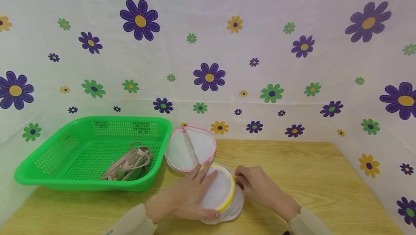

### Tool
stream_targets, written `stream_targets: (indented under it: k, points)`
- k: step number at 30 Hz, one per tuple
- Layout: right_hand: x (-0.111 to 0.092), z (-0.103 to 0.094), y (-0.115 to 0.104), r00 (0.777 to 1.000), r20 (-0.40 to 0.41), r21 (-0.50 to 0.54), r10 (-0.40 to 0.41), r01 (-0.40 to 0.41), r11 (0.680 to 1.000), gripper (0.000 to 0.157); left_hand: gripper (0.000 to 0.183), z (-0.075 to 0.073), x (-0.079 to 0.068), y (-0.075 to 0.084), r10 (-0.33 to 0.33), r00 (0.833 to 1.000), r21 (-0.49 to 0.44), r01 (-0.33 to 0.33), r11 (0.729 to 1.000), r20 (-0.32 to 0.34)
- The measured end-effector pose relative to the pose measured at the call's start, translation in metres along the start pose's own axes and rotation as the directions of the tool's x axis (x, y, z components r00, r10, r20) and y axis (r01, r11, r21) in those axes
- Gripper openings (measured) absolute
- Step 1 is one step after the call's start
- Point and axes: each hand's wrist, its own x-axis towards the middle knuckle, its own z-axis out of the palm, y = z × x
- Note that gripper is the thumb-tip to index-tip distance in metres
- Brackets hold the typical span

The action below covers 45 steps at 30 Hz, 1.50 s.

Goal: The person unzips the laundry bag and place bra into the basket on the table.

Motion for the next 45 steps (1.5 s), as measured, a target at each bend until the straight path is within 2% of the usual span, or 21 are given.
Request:
stream_targets:
  k: [8,14,17,24,33,45]
  points:
    - [-0.002,-0.001,0.003,0.999,0.042,0.052,0.004,-0.006,0.999,0.017,0.106,0.001,-0.002,0.000,0.002,1.000,0.002,-0.002,1.000,-0.001]
    - [0.000,0.000,0.008,1.000,-0.004,0.003,-0.010,0.010,1.000,0.016,0.071,-0.006,-0.008,0.000,0.072,0.997,-0.055,-0.071,0.996,0.015]
    - [0.001,0.000,0.009,1.000,-0.018,-0.017,-0.015,0.015,1.000,0.016,0.063,-0.008,-0.009,-0.001,0.093,0.996,-0.065,-0.091,0.994,0.019]
    - [0.003,0.001,0.008,1.000,0.021,-0.016,-0.004,0.004,1.000,0.018,0.069,-0.006,-0.002,-0.001,0.059,0.998,-0.046,-0.057,0.997,0.033]
    - [0.001,0.003,0.009,0.999,0.045,0.032,-0.021,0.019,0.999,0.019,0.074,-0.007,-0.002,0.002,0.034,0.997,-0.022,-0.032,0.999,0.065]
    - [-0.005,0.000,0.011,0.997,0.055,0.026,-0.045,0.043,0.999,0.021,0.074,-0.005,0.001,0.003,0.026,0.998,-0.010,-0.026,1.000,0.051]
